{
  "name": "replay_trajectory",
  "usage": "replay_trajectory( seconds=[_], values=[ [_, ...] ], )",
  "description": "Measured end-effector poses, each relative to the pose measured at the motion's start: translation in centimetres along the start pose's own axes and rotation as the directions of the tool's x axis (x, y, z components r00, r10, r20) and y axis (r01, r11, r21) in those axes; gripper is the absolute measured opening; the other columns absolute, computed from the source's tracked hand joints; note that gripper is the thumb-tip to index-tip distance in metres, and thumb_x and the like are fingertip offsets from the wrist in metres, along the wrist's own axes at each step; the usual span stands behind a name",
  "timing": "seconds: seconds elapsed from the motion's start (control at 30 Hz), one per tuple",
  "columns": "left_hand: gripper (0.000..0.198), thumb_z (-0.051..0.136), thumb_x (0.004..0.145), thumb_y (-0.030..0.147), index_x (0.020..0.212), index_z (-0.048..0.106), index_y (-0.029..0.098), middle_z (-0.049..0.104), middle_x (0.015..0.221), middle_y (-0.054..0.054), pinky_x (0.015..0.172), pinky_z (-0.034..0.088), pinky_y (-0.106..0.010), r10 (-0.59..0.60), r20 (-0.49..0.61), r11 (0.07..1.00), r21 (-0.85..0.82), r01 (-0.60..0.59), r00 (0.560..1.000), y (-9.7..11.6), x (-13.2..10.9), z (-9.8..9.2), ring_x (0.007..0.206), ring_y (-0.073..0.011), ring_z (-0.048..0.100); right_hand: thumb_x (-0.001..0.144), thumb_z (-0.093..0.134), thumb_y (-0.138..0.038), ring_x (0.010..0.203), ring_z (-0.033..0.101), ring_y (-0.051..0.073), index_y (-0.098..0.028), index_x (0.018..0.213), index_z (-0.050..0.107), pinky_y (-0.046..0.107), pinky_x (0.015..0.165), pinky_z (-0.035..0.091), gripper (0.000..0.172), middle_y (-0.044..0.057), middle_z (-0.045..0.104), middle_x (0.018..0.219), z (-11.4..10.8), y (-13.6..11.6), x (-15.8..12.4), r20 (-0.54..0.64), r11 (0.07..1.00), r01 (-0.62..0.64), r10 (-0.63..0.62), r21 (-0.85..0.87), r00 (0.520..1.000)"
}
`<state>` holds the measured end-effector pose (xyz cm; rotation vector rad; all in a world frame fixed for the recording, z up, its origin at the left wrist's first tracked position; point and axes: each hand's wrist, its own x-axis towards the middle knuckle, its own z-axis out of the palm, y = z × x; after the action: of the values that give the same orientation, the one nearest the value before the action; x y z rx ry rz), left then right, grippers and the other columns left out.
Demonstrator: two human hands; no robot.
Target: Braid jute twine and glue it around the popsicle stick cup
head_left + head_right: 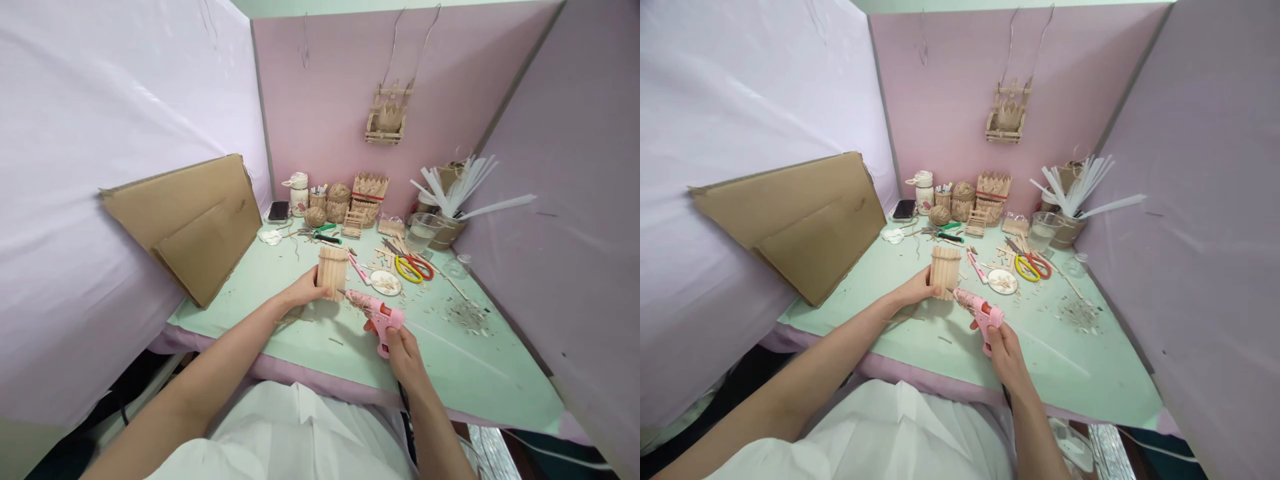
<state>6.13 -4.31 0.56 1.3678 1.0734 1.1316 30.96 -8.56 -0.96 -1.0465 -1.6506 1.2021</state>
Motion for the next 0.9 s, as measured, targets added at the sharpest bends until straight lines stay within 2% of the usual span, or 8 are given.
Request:
replay_trajectory(
  seconds=[0.23, 0.9],
  values=[
    [0.092, 0.08, 0.052, 0.051, 0.127, 0.043, 0.013, 0.052, 0.129, -0.021, 0.091, 0.045, -0.041, 0.0, 0.041, 1.0, 0.005, 0.0, 0.999, -0.27, 0.04, -0.22, 0.114, -0.0319, 0.054, 0.084, 0.035, -0.063, 0.047, 0.034, 0.01, -0.014, 0.082, 0.065, 0.022, 0.044, 0.036, 0.057, -0.001, 0.045, 0.057, 0.01, 0.04, 0.08, 0.013, 1.0, 0.015, -0.015, -0.017, 1.0],
    [0.089, 0.083, 0.05, 0.044, 0.125, 0.046, 0.013, 0.054, 0.127, -0.019, 0.092, 0.044, -0.043, -0.023, -0.012, 0.999, 0.027, 0.023, 1.0, -0.22, 0.05, -0.14, 0.115, -0.0333, 0.053, 0.08, 0.037, -0.068, 0.047, 0.038, 0.01, -0.015, 0.076, 0.063, 0.022, 0.044, 0.037, 0.059, -0.001, 0.044, 0.055, 0.07, 0.12, 0.14, -0.012, 1.0, 0.005, -0.005, -0.017, 1.0]
  ],
)
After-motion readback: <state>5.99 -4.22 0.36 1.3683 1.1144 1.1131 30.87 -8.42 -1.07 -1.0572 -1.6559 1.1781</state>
